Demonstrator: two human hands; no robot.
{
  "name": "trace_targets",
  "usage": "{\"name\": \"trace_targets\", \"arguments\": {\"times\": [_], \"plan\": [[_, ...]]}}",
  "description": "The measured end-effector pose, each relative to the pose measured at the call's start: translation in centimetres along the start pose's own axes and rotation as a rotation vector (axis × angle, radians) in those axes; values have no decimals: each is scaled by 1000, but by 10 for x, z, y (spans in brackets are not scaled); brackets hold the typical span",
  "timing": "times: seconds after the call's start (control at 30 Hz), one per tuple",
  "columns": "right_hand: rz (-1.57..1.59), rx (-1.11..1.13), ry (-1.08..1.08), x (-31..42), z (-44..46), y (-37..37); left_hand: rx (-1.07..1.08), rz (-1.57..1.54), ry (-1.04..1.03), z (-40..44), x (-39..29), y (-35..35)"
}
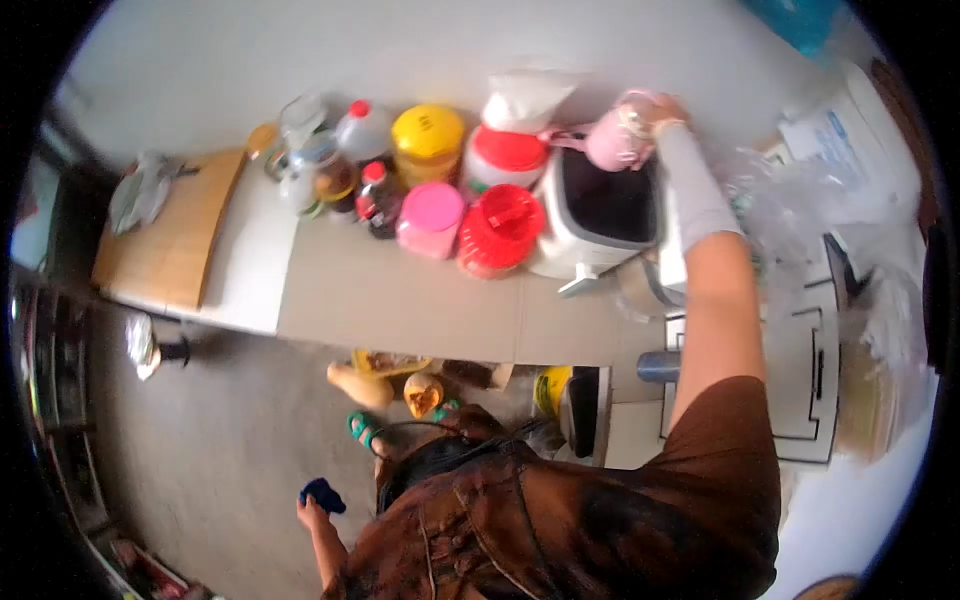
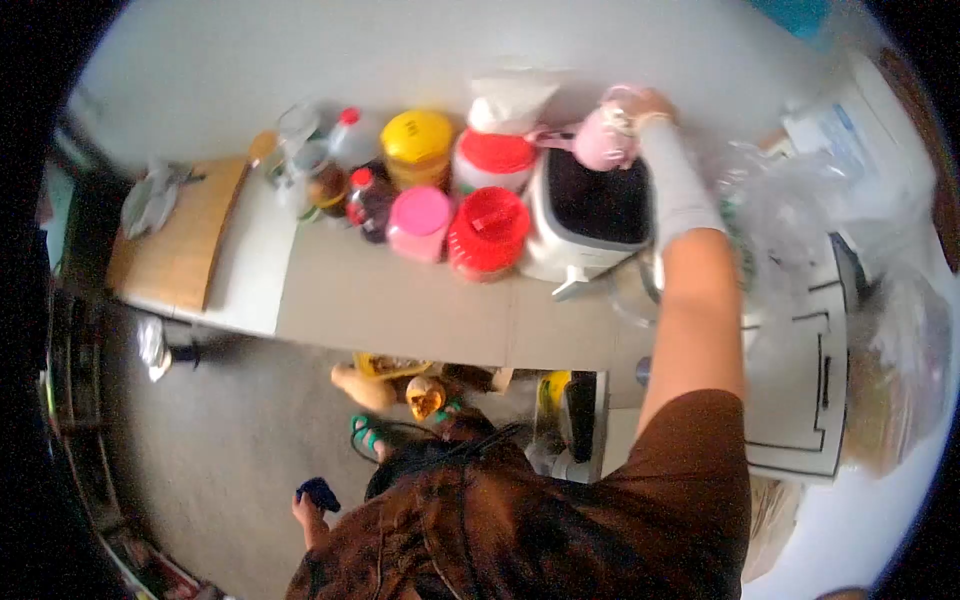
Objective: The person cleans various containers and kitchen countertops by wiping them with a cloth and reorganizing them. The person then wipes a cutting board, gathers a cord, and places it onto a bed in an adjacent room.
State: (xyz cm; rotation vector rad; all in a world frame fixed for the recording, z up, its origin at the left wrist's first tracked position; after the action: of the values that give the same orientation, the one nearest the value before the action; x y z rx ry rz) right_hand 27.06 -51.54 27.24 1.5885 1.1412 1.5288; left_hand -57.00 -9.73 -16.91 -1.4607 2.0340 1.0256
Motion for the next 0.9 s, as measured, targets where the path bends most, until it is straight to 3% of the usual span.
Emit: {"name": "trace_targets", "arguments": {"times": [0.07,0.1,0.13,0.17,0.23,0.27,0.37,0.43,0.47,0.57,0.63,0.77,0.83,0.9], "plan": [[-440,-345,-96,-73,79,-14,157,-195,13,-1,-15,-39],[-185,-488,-194,-87,84,-10,348,-203,-85,-1,-24,-52],[-205,-378,-208,-40,23,-5,331,-166,-93,2,-31,-66],[-204,-388,-227,-47,24,-10,301,-133,-103,3,-39,-77],[-56,-584,-136,-55,25,-19,305,-135,-151,-4,-59,-108],[-53,-586,-148,-57,23,-24,295,2,-225,16,-61,-119],[-8,-660,-128,-54,-4,-34,462,20,-420,4,-102,-172],[-207,-843,18,-55,-28,-46,415,336,-845,-35,-145,-207],[-136,-777,81,-50,-54,-53,481,306,-795,-59,-165,-226],[3,-676,417,-51,-143,-95,493,348,-929,-82,-196,-281],[128,-494,487,-72,-206,-138,533,456,-1028,-92,-210,-315],[233,10,5,-155,-340,-236,560,821,-1107,-30,-178,-384],[60,73,-93,-198,-406,-272,496,1155,-1203,-7,-132,-412],[112,-49,-116,-235,-476,-301,421,1201,-1411,-37,-110,-423]]}}
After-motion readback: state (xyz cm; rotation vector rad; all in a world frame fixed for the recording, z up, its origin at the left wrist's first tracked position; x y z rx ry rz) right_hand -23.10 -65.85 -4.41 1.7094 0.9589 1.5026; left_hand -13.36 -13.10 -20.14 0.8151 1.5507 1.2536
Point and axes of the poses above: each hand's wrist, its own z-axis towards the middle knuckle, its own y-axis out of the back of the hand, x = y × z, the point moved 3 cm from there along z, towards the middle knuckle, and after that the axes turned 2 degrees about -z, right-handed, at the moved point
